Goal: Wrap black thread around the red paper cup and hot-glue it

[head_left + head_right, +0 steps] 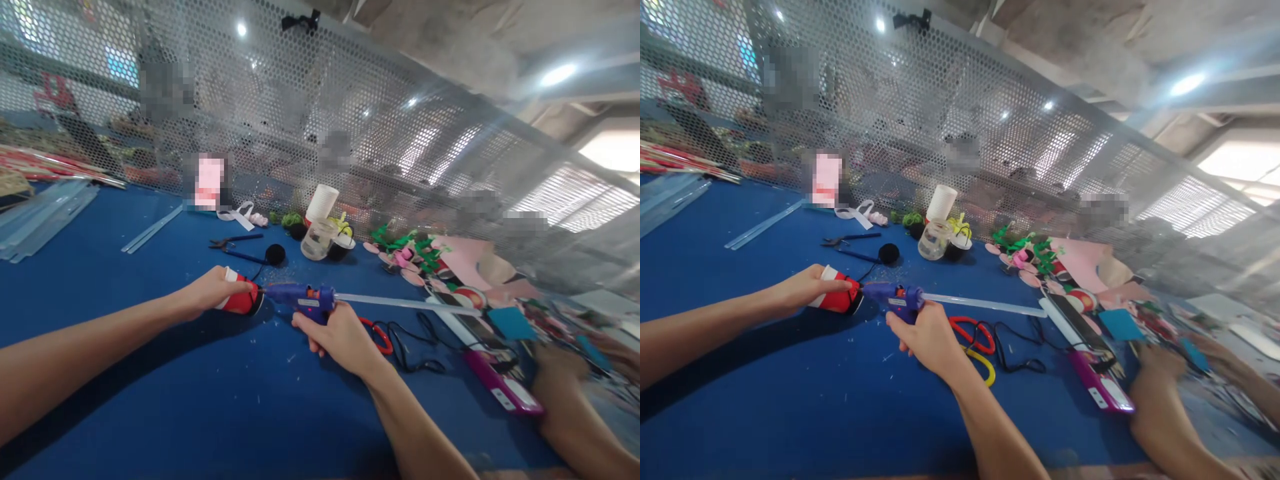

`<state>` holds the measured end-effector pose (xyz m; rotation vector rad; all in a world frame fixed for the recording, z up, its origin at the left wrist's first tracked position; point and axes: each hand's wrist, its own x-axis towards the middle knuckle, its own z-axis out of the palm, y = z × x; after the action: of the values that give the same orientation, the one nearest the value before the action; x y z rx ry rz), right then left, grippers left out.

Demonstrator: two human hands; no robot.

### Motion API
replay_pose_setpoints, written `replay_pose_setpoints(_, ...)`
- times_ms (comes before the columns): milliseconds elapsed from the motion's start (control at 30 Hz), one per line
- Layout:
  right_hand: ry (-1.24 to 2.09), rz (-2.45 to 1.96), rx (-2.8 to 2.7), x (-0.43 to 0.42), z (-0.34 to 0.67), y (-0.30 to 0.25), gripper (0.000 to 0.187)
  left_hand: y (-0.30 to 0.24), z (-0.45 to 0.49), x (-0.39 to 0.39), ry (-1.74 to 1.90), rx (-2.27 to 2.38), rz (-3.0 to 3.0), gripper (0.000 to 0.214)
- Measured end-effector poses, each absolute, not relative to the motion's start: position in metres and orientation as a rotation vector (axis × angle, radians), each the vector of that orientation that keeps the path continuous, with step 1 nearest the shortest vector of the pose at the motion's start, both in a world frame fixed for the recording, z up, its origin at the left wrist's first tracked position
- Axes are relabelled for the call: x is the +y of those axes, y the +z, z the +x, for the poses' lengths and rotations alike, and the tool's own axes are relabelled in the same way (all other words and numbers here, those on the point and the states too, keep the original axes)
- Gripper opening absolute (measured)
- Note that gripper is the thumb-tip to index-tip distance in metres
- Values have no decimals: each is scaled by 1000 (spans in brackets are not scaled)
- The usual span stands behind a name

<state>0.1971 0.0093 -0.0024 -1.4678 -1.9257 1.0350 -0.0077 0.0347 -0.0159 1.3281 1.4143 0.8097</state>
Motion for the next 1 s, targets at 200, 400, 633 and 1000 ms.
replay_pose_setpoints(200, 978, -1487, -1937, 8, 194, -6, 22, -14, -6, 34, 808, 1395, 1291, 31)
replay_pose_setpoints(400, 967, -1509, -1961, 5, 193, -4, 20, -16, -7, 35, 834, 1403, 1270, 30)
replay_pose_setpoints(633, 899, -1550, -2035, -2, 189, 1, 18, -16, -8, 35, 860, 1383, 1176, 23)
replay_pose_setpoints(1000, 731, -1566, -2105, -2, 189, -1, 19, -20, -9, 36, 855, 1383, 1247, 24)
